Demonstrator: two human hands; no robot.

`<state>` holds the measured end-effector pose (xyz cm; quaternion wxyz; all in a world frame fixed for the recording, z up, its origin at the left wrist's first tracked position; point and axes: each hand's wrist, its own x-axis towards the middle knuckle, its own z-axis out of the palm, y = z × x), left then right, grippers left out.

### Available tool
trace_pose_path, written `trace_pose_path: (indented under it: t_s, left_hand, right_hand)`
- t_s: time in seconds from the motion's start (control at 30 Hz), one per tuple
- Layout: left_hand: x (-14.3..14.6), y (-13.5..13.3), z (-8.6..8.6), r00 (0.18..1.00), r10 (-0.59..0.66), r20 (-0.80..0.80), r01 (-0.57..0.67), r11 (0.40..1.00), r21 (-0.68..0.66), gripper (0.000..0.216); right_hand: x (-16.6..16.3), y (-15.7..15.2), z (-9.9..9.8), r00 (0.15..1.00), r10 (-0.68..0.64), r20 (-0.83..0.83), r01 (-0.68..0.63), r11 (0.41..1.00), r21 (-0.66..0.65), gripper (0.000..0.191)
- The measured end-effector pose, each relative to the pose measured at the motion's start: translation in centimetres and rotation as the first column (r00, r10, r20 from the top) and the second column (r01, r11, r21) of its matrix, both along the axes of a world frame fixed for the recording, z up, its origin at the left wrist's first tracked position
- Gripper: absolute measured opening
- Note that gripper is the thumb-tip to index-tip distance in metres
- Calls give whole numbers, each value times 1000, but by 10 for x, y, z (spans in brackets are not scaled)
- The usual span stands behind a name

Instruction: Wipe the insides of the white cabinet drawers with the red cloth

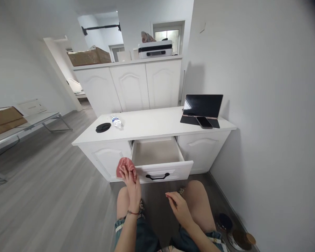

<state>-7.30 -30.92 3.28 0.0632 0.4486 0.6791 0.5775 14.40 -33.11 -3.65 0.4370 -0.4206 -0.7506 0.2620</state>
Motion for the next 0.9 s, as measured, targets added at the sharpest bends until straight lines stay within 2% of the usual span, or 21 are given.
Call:
trace_pose_path:
  t_s: [0.1, 0.2, 0.3, 0.4, 0.53, 0.7, 0.8, 0.9]
  left_hand:
    - [18, 16, -11, 984, 6, -180, -7, 1000, -7, 55]
    - [35, 20, -26, 947, -20, -320, 17, 1000, -9, 57]
    - [57, 19, -42, 921, -83, -381, 72, 996, -44, 65]
    - [83, 22, -52, 880, -155, -449, 126, 988, -95, 69]
    - [116, 29, -53, 805, -245, -540, 172, 968, -183, 70]
    - [153, 37, -54, 713, -394, -580, 251, 916, -314, 67]
    - [168, 42, -63, 627, -490, -607, 347, 872, -345, 67]
    - [171, 48, -73, 553, -560, -617, 423, 827, -371, 64]
  right_hand:
    - [20, 8, 12, 988, -153, 16, 151, 985, 85, 26]
    - [45, 31, 30, 928, -363, 79, 344, 920, 190, 31]
    - [63, 65, 50, 877, -463, 132, 418, 868, 267, 42]
    - [69, 93, 66, 870, -445, 212, 380, 879, 287, 43]
    - [73, 110, 83, 895, -370, 247, 311, 918, 248, 45]
    - [80, 122, 96, 916, -313, 249, 297, 949, 103, 53]
    - [83, 130, 101, 925, -256, 282, 267, 964, 0, 57]
    - [85, 136, 104, 917, -234, 323, 256, 966, -28, 61]
